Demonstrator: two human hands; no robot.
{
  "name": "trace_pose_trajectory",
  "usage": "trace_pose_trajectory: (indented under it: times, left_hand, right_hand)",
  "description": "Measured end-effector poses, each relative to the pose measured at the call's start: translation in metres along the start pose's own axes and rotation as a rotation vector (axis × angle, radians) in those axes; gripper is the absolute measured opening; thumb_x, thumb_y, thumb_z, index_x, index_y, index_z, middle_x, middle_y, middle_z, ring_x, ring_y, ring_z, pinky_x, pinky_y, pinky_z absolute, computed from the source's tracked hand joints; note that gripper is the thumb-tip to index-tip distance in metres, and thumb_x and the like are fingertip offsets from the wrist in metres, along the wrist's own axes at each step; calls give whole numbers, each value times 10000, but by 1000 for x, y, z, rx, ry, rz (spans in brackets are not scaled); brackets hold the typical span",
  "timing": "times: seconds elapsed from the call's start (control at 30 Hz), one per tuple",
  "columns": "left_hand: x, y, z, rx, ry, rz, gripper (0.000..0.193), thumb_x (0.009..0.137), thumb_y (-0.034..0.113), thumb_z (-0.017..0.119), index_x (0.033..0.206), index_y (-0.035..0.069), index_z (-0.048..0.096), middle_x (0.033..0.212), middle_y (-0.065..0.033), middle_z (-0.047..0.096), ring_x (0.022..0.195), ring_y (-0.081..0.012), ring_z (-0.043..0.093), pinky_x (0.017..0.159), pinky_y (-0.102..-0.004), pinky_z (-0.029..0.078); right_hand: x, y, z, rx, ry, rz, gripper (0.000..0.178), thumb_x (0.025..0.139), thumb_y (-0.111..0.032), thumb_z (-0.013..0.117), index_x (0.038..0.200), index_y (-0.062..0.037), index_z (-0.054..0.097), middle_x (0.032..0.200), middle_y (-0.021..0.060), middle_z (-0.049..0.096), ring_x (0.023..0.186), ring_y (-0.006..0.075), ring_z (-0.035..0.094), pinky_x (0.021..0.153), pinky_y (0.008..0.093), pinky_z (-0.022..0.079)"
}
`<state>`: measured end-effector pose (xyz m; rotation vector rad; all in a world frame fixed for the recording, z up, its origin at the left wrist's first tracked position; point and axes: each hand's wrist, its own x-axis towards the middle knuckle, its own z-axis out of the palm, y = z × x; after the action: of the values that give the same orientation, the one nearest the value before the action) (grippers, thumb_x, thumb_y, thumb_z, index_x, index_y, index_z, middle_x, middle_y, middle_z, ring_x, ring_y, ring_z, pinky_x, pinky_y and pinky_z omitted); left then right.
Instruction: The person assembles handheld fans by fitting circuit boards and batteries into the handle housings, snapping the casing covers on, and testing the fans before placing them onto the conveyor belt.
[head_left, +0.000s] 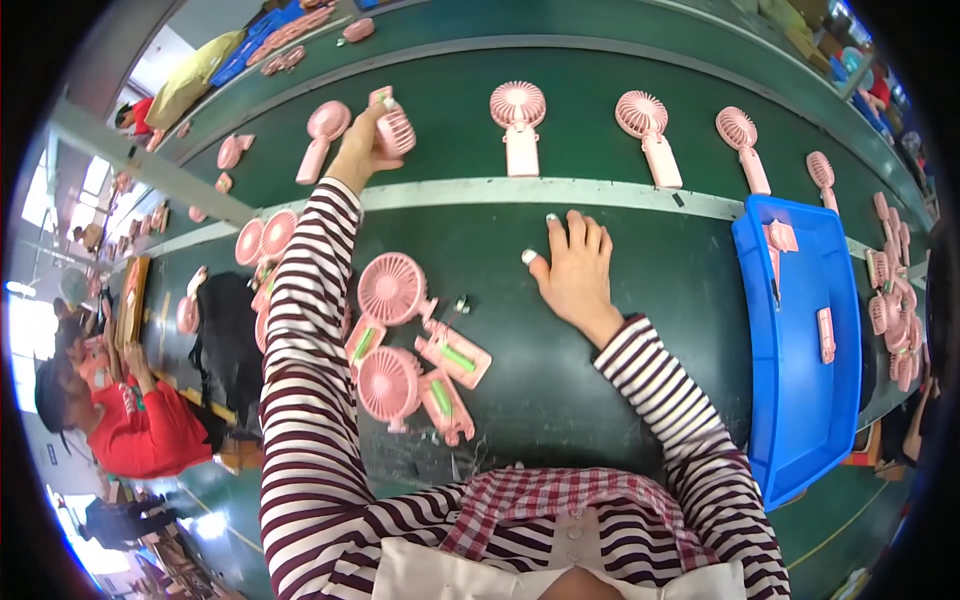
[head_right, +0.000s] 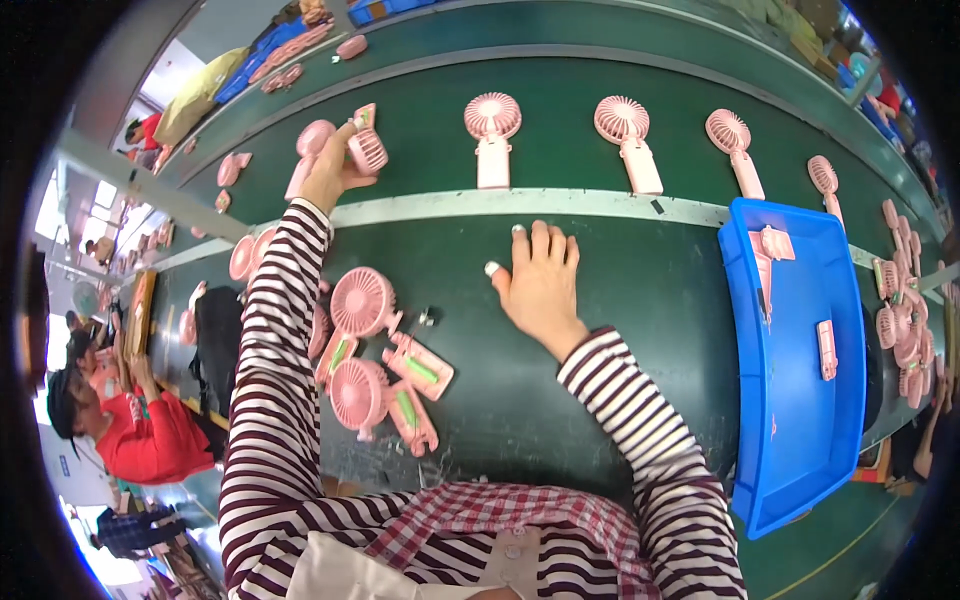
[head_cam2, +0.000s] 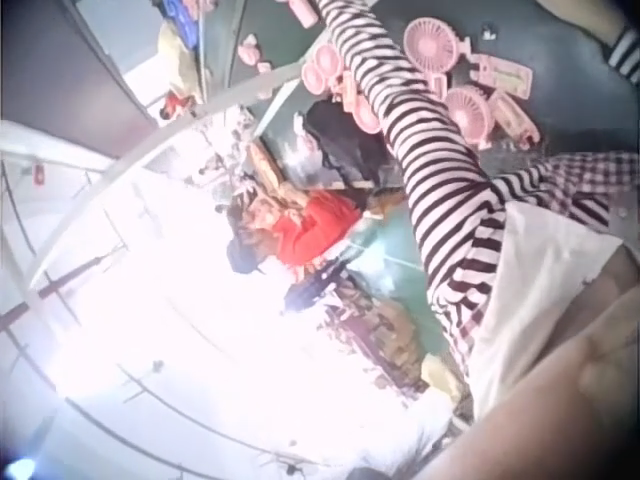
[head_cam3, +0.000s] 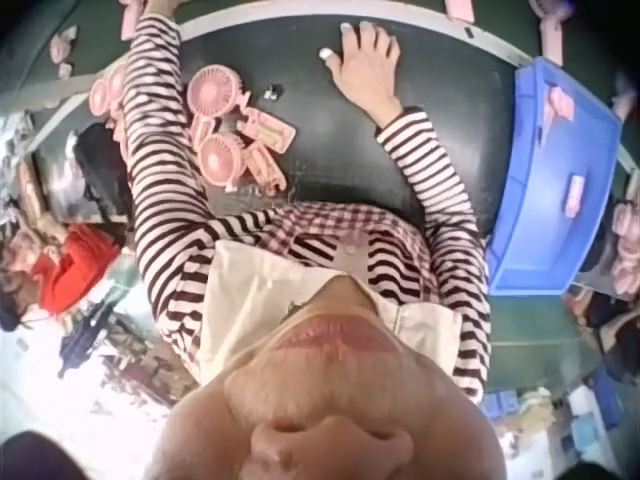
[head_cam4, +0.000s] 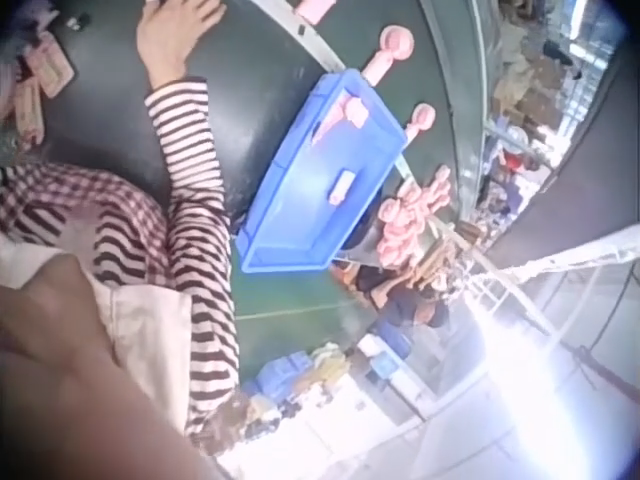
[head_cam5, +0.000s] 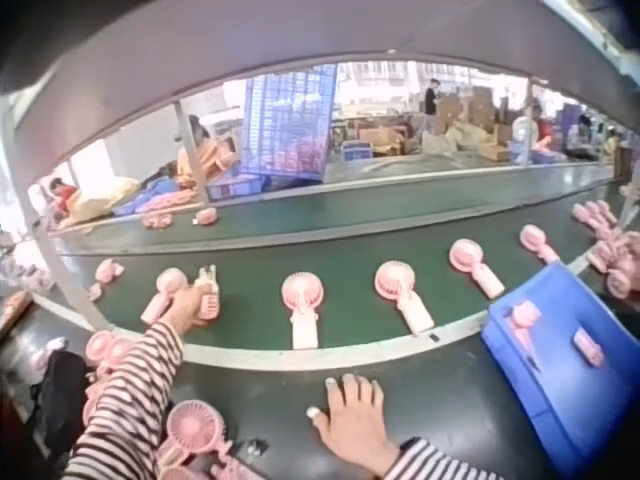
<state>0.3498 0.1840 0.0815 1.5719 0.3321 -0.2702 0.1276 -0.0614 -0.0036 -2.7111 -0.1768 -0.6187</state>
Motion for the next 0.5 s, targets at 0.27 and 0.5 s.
trace_pose_trajectory:
  times: [0.27,0.5]
  left_hand:
    - [-205,-39,35,-299,-316,-70,581,874,504,318,1195,39,450,1092,-208,557,913,-449,574,782,-532,477]
    - [-325,-134,99,-678,-449,-264,472,899,467,307,1155,116,492,1145,-72,542,1027,-236,538,798,-433,459]
  right_hand:
    - [-30,-25,-44,551,124,-156,770,725,-315,657,1298,56,301,1312,251,341,1212,383,340,1013,424,284]
    - [-117,-23,-90,579,181,-305,725,571,-89,695,1207,56,378,1239,258,394,1091,410,456,890,400,424]
